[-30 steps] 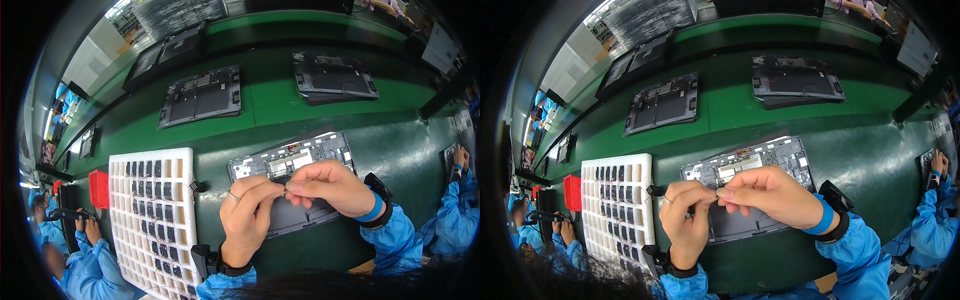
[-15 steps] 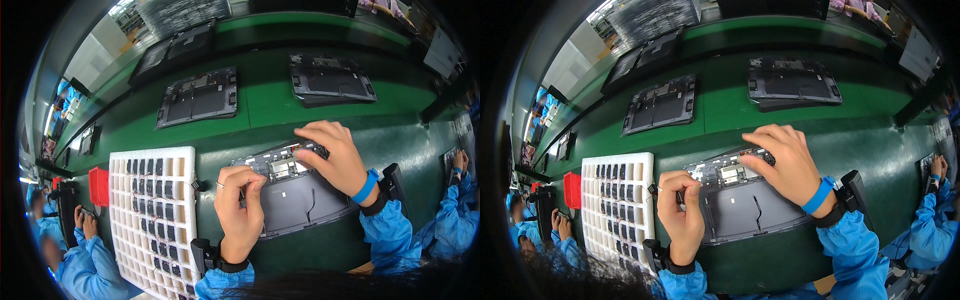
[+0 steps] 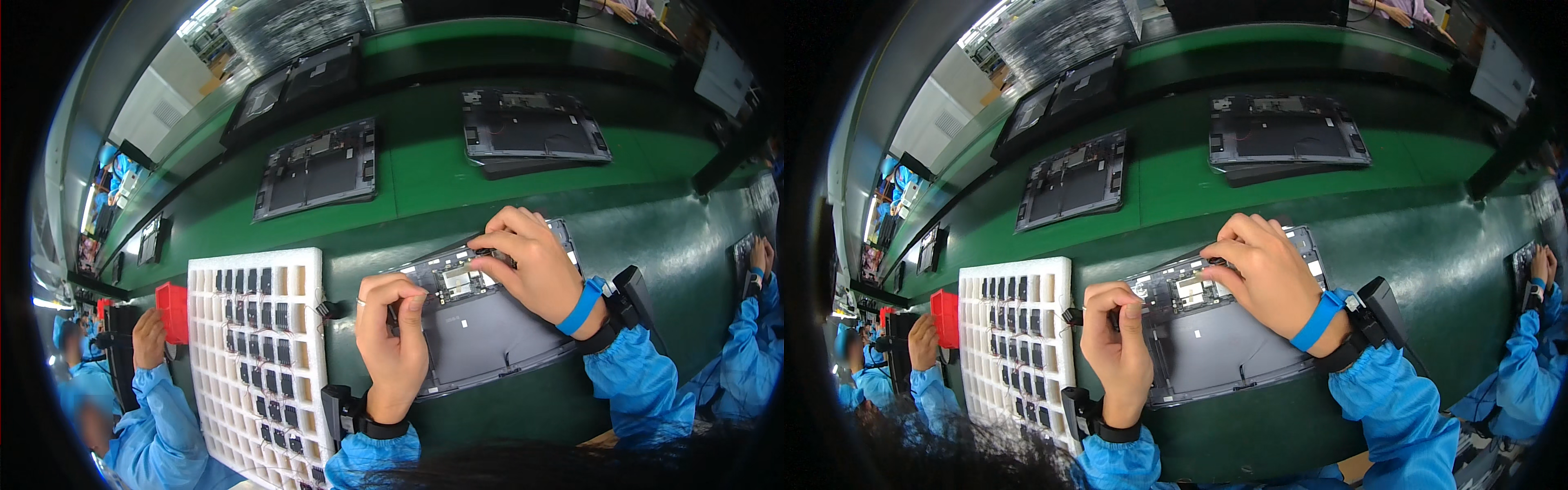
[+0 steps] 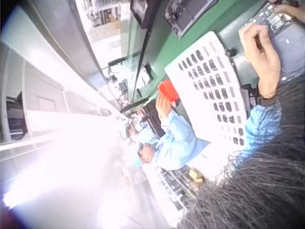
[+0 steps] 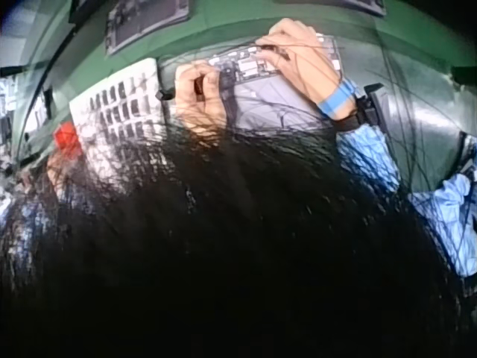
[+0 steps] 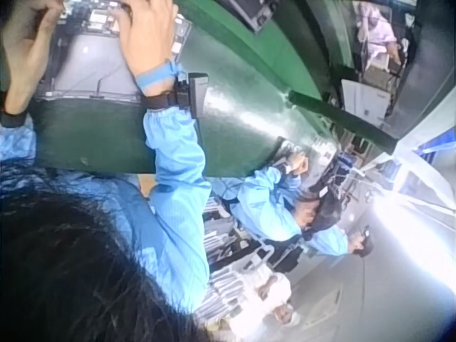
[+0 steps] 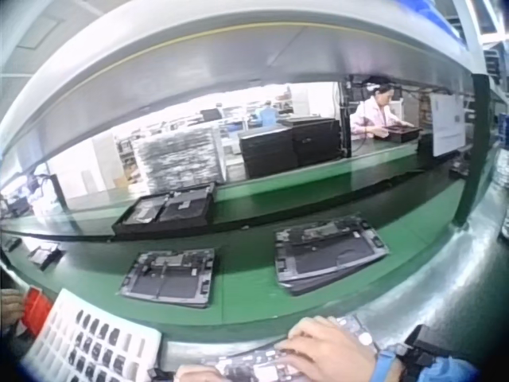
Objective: Manually installing and connecting a component onto a tablet or laptop internal assembly on a production line.
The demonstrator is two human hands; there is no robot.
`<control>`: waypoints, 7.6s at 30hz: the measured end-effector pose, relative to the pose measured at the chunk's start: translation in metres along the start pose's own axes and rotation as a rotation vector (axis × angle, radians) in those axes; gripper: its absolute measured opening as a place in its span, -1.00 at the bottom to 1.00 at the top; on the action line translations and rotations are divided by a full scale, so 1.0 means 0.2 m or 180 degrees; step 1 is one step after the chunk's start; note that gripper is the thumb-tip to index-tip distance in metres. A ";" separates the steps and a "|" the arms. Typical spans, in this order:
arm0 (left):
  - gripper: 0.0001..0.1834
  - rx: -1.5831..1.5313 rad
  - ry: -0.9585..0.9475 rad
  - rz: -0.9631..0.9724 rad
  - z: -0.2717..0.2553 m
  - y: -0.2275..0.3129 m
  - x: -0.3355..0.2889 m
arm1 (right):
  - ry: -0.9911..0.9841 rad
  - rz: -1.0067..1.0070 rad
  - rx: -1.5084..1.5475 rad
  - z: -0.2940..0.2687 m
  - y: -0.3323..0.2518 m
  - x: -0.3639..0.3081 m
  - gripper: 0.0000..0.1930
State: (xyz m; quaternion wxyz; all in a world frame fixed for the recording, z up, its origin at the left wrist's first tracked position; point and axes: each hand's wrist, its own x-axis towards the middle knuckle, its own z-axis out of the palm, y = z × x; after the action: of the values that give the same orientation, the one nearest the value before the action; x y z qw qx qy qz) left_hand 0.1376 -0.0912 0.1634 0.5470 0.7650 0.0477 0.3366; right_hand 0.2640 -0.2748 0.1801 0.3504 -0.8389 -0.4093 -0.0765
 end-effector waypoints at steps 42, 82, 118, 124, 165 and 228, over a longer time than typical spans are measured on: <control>-0.86 0.0258 -0.0297 0.0670 0.07 0.10 -0.03 | -0.0737 0.0914 0.2391 -0.18 0.05 -0.11 -0.83; -0.92 0.0258 -0.0377 0.0626 0.08 0.11 -0.02 | -0.0670 0.0834 0.2467 -0.19 0.07 -0.12 -0.82; -0.86 -0.0276 -0.1049 -0.0744 0.01 0.14 0.02 | -0.0093 0.0230 0.1270 -0.16 0.08 -0.12 -0.79; -0.86 -0.0317 -0.1368 -0.0739 0.00 0.09 0.02 | -0.0142 -0.0129 0.0829 -0.20 0.08 -0.08 -0.83; -0.84 0.1771 -0.0460 0.0110 0.08 0.13 0.01 | 0.0301 0.0361 -0.0533 -0.20 0.02 -0.22 -0.55; -0.40 0.2445 -0.1682 0.0387 0.39 0.20 -0.09 | -0.0513 0.1250 -0.0056 -0.21 0.17 -0.10 -0.29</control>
State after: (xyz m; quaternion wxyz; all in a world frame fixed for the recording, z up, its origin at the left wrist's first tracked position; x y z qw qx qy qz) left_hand 0.1553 -0.1778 0.1763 0.1969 0.9729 -0.0169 0.1197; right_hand 0.2828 -0.3282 0.1849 0.3174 -0.9090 -0.2640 0.0570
